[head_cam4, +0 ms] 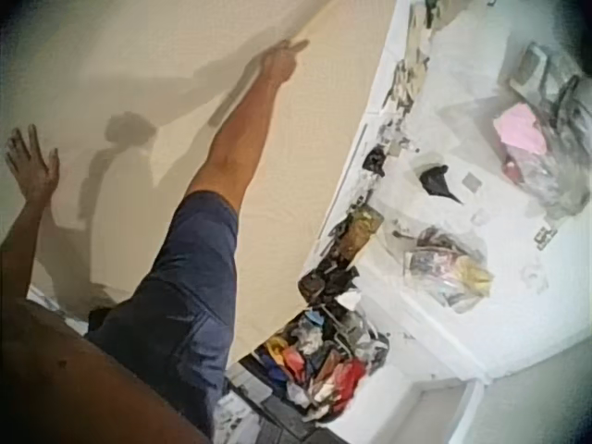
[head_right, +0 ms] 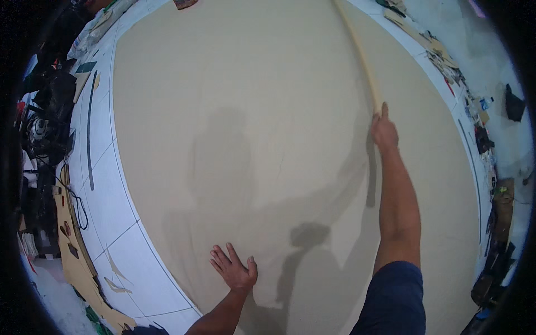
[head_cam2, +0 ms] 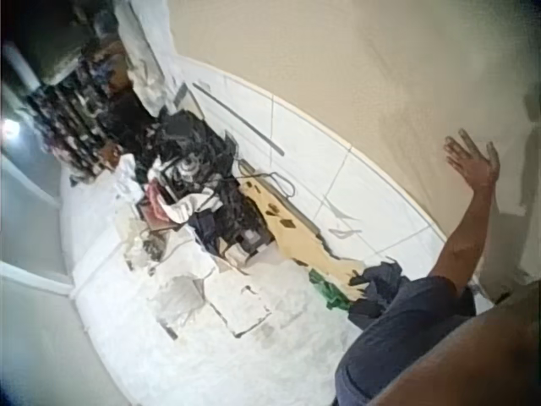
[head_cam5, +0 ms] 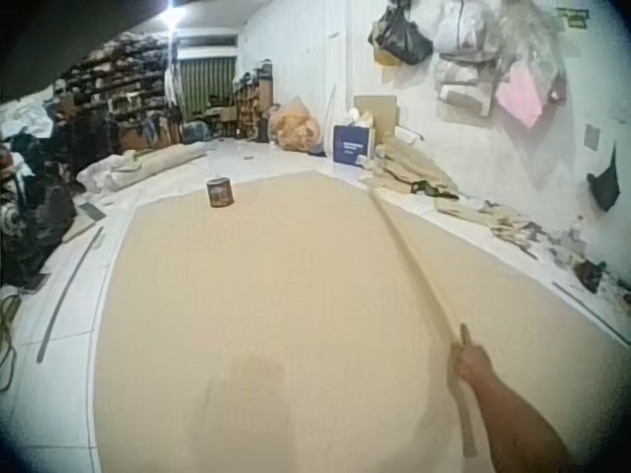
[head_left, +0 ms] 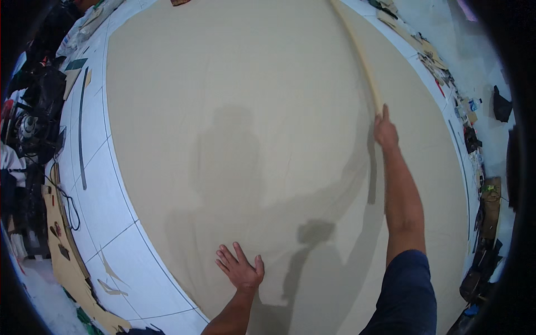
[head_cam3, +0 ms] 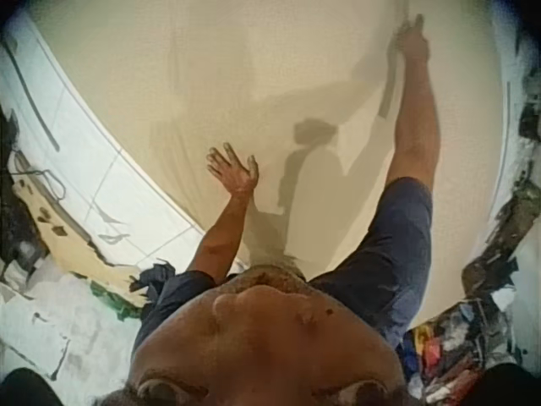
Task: Cutting a large section of tan fabric using large shears on a workshop floor.
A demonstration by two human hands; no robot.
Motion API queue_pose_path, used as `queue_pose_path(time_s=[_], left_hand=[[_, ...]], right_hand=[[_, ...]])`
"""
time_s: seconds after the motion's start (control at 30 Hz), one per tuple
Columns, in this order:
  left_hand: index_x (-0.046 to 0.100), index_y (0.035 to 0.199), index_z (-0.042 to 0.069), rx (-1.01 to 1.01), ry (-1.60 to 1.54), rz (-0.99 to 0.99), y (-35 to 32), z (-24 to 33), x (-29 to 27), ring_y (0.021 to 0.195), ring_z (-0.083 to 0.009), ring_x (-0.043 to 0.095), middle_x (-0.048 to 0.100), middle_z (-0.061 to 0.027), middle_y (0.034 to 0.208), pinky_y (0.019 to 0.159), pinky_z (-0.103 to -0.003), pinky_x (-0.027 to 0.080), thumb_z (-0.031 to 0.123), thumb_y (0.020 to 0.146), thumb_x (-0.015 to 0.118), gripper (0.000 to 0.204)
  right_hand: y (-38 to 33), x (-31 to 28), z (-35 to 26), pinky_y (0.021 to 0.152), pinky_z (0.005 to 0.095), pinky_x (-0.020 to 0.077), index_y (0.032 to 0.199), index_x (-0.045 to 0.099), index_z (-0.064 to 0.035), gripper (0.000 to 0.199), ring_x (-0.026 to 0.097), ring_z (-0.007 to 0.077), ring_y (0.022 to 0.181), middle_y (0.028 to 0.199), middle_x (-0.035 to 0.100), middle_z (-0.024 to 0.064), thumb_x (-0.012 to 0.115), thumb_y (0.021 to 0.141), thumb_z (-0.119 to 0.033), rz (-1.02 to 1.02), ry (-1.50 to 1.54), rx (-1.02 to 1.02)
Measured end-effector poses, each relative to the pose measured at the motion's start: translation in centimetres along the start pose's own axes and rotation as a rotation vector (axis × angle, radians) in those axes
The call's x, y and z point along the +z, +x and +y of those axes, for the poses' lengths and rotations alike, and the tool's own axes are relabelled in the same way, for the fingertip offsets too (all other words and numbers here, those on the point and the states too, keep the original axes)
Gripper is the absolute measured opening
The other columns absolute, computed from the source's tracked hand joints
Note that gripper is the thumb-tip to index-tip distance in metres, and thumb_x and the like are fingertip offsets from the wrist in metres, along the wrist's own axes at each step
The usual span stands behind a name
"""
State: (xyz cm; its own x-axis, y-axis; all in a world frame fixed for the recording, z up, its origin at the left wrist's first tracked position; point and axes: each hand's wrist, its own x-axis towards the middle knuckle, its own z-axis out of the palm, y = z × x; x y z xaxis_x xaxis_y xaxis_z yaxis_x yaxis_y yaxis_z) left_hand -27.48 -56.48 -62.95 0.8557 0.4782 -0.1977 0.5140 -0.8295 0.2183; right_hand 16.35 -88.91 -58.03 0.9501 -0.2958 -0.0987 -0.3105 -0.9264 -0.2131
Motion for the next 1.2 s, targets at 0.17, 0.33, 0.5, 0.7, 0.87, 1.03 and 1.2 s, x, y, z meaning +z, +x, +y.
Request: queue_pose_path(time_s=[0.17,0.33,0.5,0.7,0.87,1.03,1.2], left_hand=[[0.026,0.140,-0.001,-0.013,0.008,-0.052,0.5,0.7,0.3,0.136,-0.0485,0.005,0.011,-0.0328,0.145,0.109,-0.058,0.002,0.041,0.076,0.053,0.081],[0.025,0.141,-0.001,-0.005,0.004,-0.033,0.2,0.5,0.4,0.136,-0.0488,0.006,0.011,-0.0327,0.146,0.108,-0.059,0.003,0.041,0.076,0.053,0.081],[0.024,0.143,0.006,-0.025,-0.002,-0.023,0.1,-0.9,1.0,0.136,-0.0476,0.006,0.012,-0.0304,0.147,0.107,-0.062,0.004,0.045,0.076,0.054,0.083],[0.024,0.143,0.007,-0.002,-0.034,-0.031,0.1,-0.4,1.7,0.137,-0.0471,0.006,0.010,-0.0302,0.147,0.107,-0.061,0.004,0.047,0.076,0.054,0.083],[0.029,0.140,0.001,-0.001,-0.048,-0.040,0.2,-0.4,0.8,0.136,-0.0494,0.007,0.011,-0.0333,0.145,0.107,-0.061,0.005,0.044,0.076,0.055,0.081],[0.028,0.141,0.002,-0.048,-0.048,-0.088,0.3,-0.4,0.1,0.135,-0.0496,0.007,0.011,-0.0335,0.145,0.107,-0.061,0.005,0.046,0.077,0.054,0.082],[0.027,0.141,0.002,-0.007,-0.051,-0.057,-0.1,-0.3,0.9,0.135,-0.0499,0.007,0.012,-0.0339,0.145,0.107,-0.061,0.004,0.046,0.078,0.054,0.081]], right_hand=[[-1.9,1.1,-4.1,0.081,0.0490,0.0480,0.145,0.016,-0.0297,0.053,0.061,0.0389,0.089,0.094,0.062,0.0234,0.030,0.096,-0.044,-0.024,-0.079,-0.150],[3.2,2.6,-3.8,0.079,0.0478,0.0490,0.145,0.017,-0.0301,0.054,0.062,0.0380,0.086,0.091,0.062,0.0215,0.031,0.095,-0.045,-0.026,-0.092,-0.198],[8.1,-0.9,-11.4,0.079,0.0498,0.0483,0.145,0.017,-0.0208,0.058,0.061,0.0407,0.091,0.103,0.061,0.0252,0.032,0.094,-0.044,-0.191,0.349,0.083],[7.8,2.6,-11.3,0.079,0.0505,0.0471,0.146,0.014,-0.0180,0.058,0.060,0.0425,0.091,0.100,0.061,0.0261,0.034,0.095,-0.038,0.083,-0.001,-0.226],[-6.5,5.2,-11.9,0.073,0.0492,0.0481,0.146,0.010,-0.0187,0.062,0.060,0.0400,0.078,0.085,0.060,0.0256,0.041,0.095,-0.034,-0.111,0.008,-0.308],[-27.3,4.8,-5.4,0.073,0.0449,0.0492,0.147,0.011,-0.0137,0.071,0.061,0.0406,0.081,0.091,0.060,0.0268,0.052,0.091,-0.027,-0.438,0.204,-0.283],[-33.6,9.1,-13.5,0.078,0.0486,0.0480,0.146,0.014,-0.0130,0.071,0.060,0.0423,0.083,0.093,0.060,0.0263,0.054,0.088,-0.025,-0.468,0.427,-0.606]])
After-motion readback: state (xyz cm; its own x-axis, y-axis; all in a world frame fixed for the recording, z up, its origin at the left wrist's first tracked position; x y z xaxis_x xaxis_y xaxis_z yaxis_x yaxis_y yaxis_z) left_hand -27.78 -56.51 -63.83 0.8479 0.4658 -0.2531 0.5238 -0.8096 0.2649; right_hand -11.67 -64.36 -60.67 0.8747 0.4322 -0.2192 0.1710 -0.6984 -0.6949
